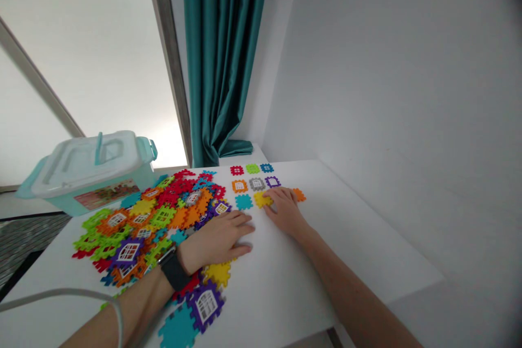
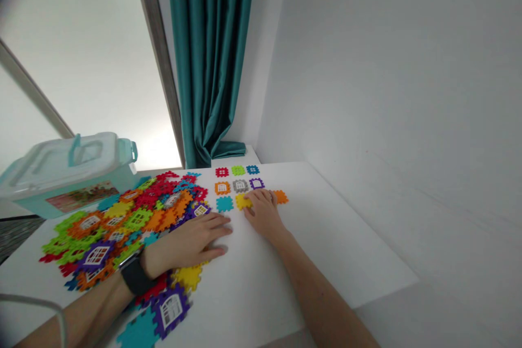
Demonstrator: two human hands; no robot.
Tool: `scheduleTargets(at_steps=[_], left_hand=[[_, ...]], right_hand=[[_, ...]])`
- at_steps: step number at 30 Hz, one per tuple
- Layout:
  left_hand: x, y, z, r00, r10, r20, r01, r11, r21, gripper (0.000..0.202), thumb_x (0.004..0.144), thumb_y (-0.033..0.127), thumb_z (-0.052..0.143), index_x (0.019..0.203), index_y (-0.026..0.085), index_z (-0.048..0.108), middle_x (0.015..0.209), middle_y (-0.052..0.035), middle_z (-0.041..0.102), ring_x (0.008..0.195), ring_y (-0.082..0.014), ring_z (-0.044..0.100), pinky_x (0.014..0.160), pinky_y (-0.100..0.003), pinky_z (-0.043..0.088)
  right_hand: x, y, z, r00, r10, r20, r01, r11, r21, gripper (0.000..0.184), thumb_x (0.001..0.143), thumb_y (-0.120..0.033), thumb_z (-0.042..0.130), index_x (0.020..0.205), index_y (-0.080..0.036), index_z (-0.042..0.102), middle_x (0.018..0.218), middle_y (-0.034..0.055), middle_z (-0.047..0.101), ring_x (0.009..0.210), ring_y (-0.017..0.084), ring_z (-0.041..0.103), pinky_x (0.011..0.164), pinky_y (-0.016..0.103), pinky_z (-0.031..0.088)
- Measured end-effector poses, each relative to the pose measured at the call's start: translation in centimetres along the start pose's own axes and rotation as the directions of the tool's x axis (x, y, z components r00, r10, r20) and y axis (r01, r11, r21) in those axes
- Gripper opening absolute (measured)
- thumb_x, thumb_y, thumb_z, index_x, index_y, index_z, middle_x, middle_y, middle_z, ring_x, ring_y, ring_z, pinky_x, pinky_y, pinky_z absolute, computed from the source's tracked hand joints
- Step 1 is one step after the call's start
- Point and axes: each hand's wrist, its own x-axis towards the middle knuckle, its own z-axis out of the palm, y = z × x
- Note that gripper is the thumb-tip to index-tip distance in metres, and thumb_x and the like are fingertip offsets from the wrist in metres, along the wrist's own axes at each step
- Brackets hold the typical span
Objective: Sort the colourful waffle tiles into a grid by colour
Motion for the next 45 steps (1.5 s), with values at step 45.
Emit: scheduleTargets(at_steps=[45], left_hand=[[-8.4, -2.3, -1.4, 0.940, -0.250, -0.233, 0.272, 0.960, 0.071, 0.039, 0.089, 0.039, 0.068, 0.124, 0.023, 0.067, 0.140, -0.0126, 0.056, 0.135, -0.0345, 0.046, 0.116, -0.054, 0.035]], right_hand=[[-2.9, -12.4, -0.7, 0.927, -0.351, 0.130, 0.281, 0.882, 0.379, 0.017, 0.090, -0.021, 0.063, 0.108, -0.023, 0.061, 0.117, 0.0096, 0.064, 0.113, 0.027, 0.058, 0.101, 0.047, 0.045]])
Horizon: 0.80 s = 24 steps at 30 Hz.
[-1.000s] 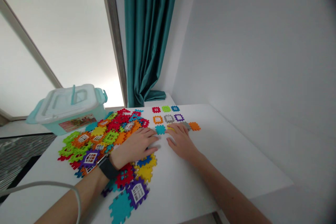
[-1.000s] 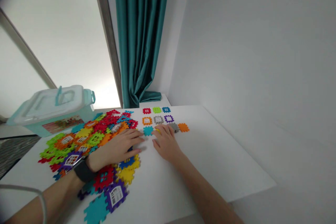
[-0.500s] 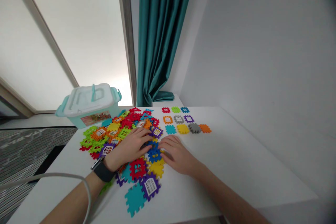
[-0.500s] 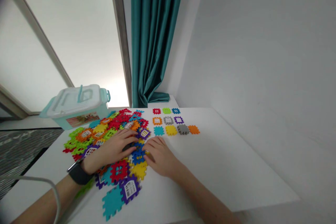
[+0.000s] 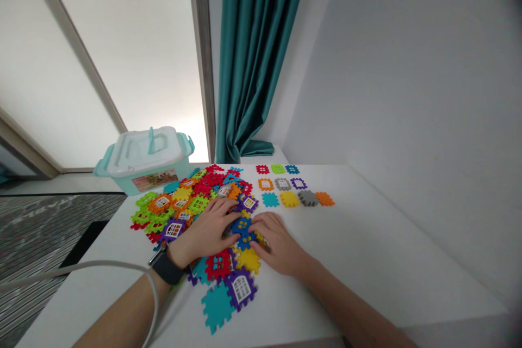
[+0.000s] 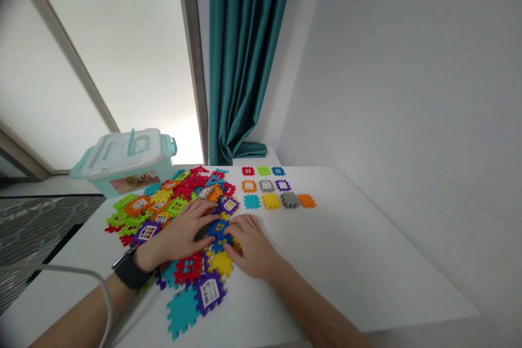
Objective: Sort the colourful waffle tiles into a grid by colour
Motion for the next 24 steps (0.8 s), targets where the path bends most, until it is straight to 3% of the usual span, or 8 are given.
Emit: scheduleTargets(at_steps=[9, 19, 24], left_hand=[[-0.05, 0.10, 0.08, 0.999, -0.036, 0.026, 0.036, 0.999, 0.003, 0.039, 0.084, 0.032, 0.070, 0.120, 0.021, 0.064, 0.141, -0.0137, 0.053, 0.136, -0.0357, 0.043, 0.115, -0.056, 0.035], [-0.14, -0.09, 0.36, 1.000, -0.022, -0.005, 0.022, 1.000, 0.007, 0.025, 0.085, 0.030, 0.068, 0.107, 0.022, 0.060, 0.137, -0.0121, 0.054, 0.132, -0.0349, 0.044, 0.112, -0.056, 0.037], [-0.07, -0.03, 0.21, 0.999, -0.031, 0.015, 0.031, 1.000, 0.005, 0.026, 0.084, 0.029, 0.070, 0.107, 0.021, 0.060, 0.137, -0.0129, 0.054, 0.133, -0.0356, 0.043, 0.112, -0.057, 0.037]], right_hand=[[-0.10, 0.25, 0.27, 1.000, 0.008, 0.008, -0.008, 1.000, -0.010, 0.020, 0.090, -0.020, 0.063, 0.109, -0.023, 0.060, 0.119, 0.0096, 0.063, 0.113, 0.027, 0.058, 0.100, 0.047, 0.045], [-0.15, 0.20, 0.35, 0.999, 0.027, -0.027, -0.028, 0.999, -0.021, 0.018, 0.090, -0.020, 0.064, 0.107, -0.024, 0.061, 0.119, 0.0091, 0.064, 0.114, 0.027, 0.058, 0.102, 0.046, 0.045], [-0.05, 0.07, 0.32, 0.998, 0.037, -0.041, -0.038, 0.999, -0.031, 0.011, 0.092, -0.022, 0.061, 0.103, -0.023, 0.060, 0.123, 0.0099, 0.065, 0.117, 0.027, 0.058, 0.103, 0.047, 0.044]])
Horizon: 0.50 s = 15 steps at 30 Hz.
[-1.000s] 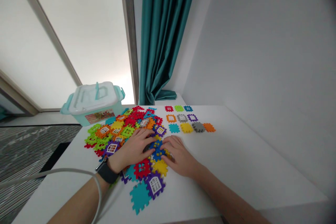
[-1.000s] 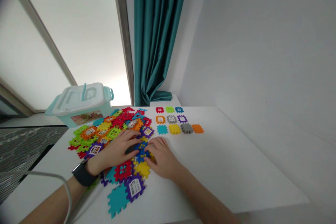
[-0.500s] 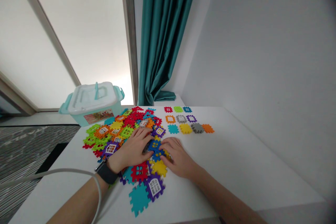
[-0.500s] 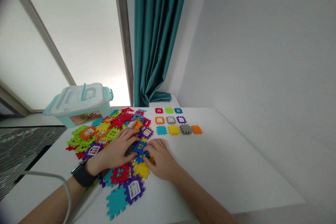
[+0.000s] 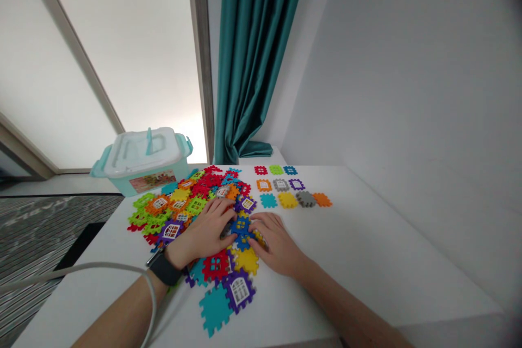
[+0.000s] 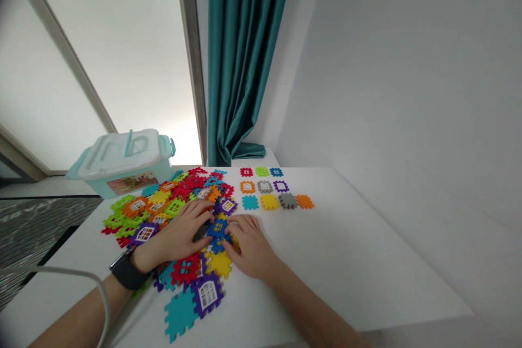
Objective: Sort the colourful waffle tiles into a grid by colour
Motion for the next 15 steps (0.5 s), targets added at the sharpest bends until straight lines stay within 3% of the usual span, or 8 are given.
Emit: scheduleTargets(at_steps=[8, 15], left_hand=[[0.03, -0.06, 0.01, 1.000, 0.000, 0.018, 0.000, 1.000, 0.008, 0.043, 0.086, 0.032, 0.069, 0.126, 0.023, 0.060, 0.140, -0.0136, 0.051, 0.135, -0.0361, 0.043, 0.114, -0.057, 0.036], [0.13, -0.14, 0.25, 1.000, -0.009, 0.028, 0.009, 1.000, 0.001, 0.043, 0.085, 0.033, 0.070, 0.126, 0.023, 0.062, 0.143, -0.0132, 0.051, 0.137, -0.0364, 0.042, 0.115, -0.058, 0.033]], right_hand=[[0.22, 0.03, 0.20, 0.999, 0.032, -0.012, -0.032, 0.998, 0.052, 0.008, 0.094, -0.020, 0.058, 0.101, -0.023, 0.057, 0.125, 0.0090, 0.066, 0.118, 0.026, 0.058, 0.105, 0.048, 0.043], [0.54, 0.41, 0.48, 0.999, 0.051, 0.002, -0.051, 0.992, 0.114, 0.010, 0.090, -0.017, 0.062, 0.091, -0.023, 0.054, 0.122, 0.0078, 0.066, 0.116, 0.026, 0.060, 0.103, 0.048, 0.044]])
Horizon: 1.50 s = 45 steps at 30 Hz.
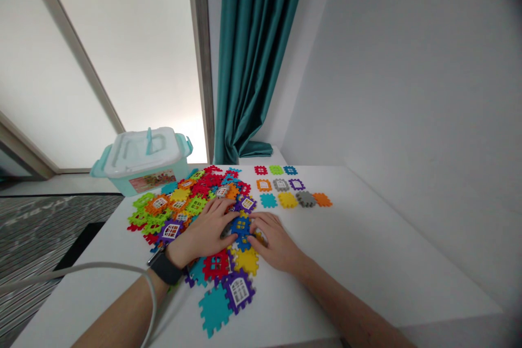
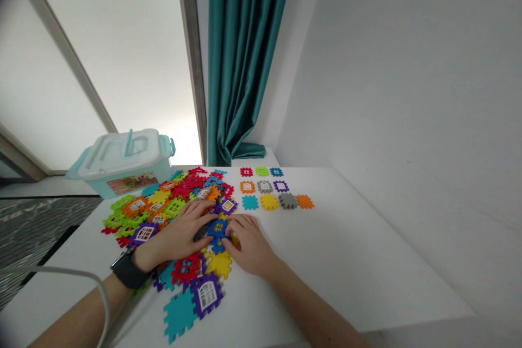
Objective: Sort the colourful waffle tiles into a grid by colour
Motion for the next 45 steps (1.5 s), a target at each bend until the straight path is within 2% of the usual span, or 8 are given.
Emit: scheduleTargets(at_steps=[7, 16, 21, 24, 28, 34, 40, 45], left_hand=[[0.2, 0.1, 0.0, 1.000, 0.020, -0.016, -0.020, 0.999, -0.042, 0.034, 0.080, 0.031, 0.076, 0.110, 0.022, 0.063, 0.138, -0.0116, 0.055, 0.132, -0.0339, 0.047, 0.114, -0.055, 0.035], [0.2, -0.1, 0.4, 0.998, 0.053, -0.037, -0.054, 0.998, -0.015, 0.031, 0.084, 0.031, 0.073, 0.112, 0.023, 0.063, 0.133, -0.0104, 0.060, 0.127, -0.0322, 0.053, 0.110, -0.055, 0.038], [0.3, 0.0, 0.2, 0.997, 0.052, -0.050, -0.053, 0.998, -0.017, 0.046, 0.083, 0.033, 0.075, 0.125, 0.023, 0.060, 0.131, -0.0101, 0.062, 0.125, -0.0322, 0.054, 0.108, -0.053, 0.041], [0.2, 0.0, 0.2, 0.997, 0.063, -0.053, -0.063, 0.998, -0.002, 0.051, 0.083, 0.036, 0.075, 0.130, 0.023, 0.060, 0.132, -0.0114, 0.061, 0.126, -0.0333, 0.054, 0.107, -0.053, 0.042], [0.3, 0.0, 0.1, 0.994, 0.077, -0.073, -0.076, 0.997, 0.022, 0.043, 0.081, 0.038, 0.076, 0.119, 0.022, 0.065, 0.132, -0.0115, 0.061, 0.127, -0.0329, 0.053, 0.109, -0.052, 0.042], [0.5, 0.1, -0.6, 0.981, 0.123, -0.150, -0.103, 0.986, 0.130, 0.041, 0.078, 0.039, 0.077, 0.112, 0.017, 0.067, 0.131, -0.0126, 0.063, 0.127, -0.0331, 0.052, 0.115, -0.053, 0.037], [0.3, 0.3, -1.6, 0.939, 0.192, -0.287, -0.135, 0.969, 0.205, 0.038, 0.086, 0.039, 0.070, 0.115, 0.016, 0.065, 0.134, -0.0140, 0.063, 0.126, -0.0326, 0.054, 0.113, -0.052, 0.040], [0.2, 0.4, -1.8, 0.899, 0.239, -0.368, -0.165, 0.961, 0.221, 0.036, 0.089, 0.041, 0.068, 0.113, 0.014, 0.064, 0.129, -0.0165, 0.065, 0.121, -0.0320, 0.058, 0.110, -0.052, 0.042]], right_hand=[[0.3, 0.0, 0.0, 1.000, 0.014, 0.000, -0.014, 1.000, 0.022, 0.016, 0.086, -0.016, 0.066, 0.094, -0.023, 0.055, 0.114, 0.0067, 0.067, 0.110, 0.026, 0.062, 0.099, 0.045, 0.045], [1.0, -0.1, 0.7, 0.995, 0.094, -0.027, -0.093, 0.995, 0.043, 0.027, 0.079, -0.013, 0.073, 0.098, -0.023, 0.057, 0.109, 0.0043, 0.067, 0.108, 0.026, 0.061, 0.097, 0.044, 0.044], [1.1, 0.1, 0.9, 0.992, 0.112, -0.057, -0.109, 0.993, 0.048, 0.031, 0.077, -0.013, 0.077, 0.100, -0.023, 0.058, 0.107, 0.0041, 0.066, 0.106, 0.026, 0.061, 0.094, 0.043, 0.047], [1.1, 0.2, 0.8, 0.996, 0.068, -0.054, -0.065, 0.996, 0.055, 0.032, 0.079, -0.014, 0.078, 0.103, -0.024, 0.059, 0.109, 0.0040, 0.066, 0.107, 0.025, 0.061, 0.094, 0.042, 0.048], [0.9, 0.2, 0.6, 0.999, -0.017, -0.043, 0.018, 1.000, 0.016, 0.027, 0.083, -0.017, 0.076, 0.105, -0.024, 0.060, 0.113, 0.0047, 0.066, 0.109, 0.024, 0.061, 0.096, 0.042, 0.049], [0.6, -0.4, 0.1, 0.978, -0.176, -0.107, 0.154, 0.970, -0.186, 0.020, 0.089, -0.019, 0.067, 0.108, -0.023, 0.062, 0.122, 0.0093, 0.066, 0.114, 0.026, 0.061, 0.101, 0.047, 0.048], [0.7, -1.3, -0.8, 0.923, -0.358, -0.140, 0.268, 0.861, -0.433, 0.020, 0.094, -0.023, 0.062, 0.114, -0.024, 0.064, 0.133, 0.0116, 0.064, 0.130, 0.027, 0.054, 0.116, 0.054, 0.036], [1.2, -1.1, -1.6, 0.916, -0.389, -0.100, 0.309, 0.843, -0.441, 0.021, 0.096, -0.023, 0.061, 0.116, -0.023, 0.064, 0.139, 0.0129, 0.062, 0.134, 0.027, 0.052, 0.115, 0.054, 0.037]])
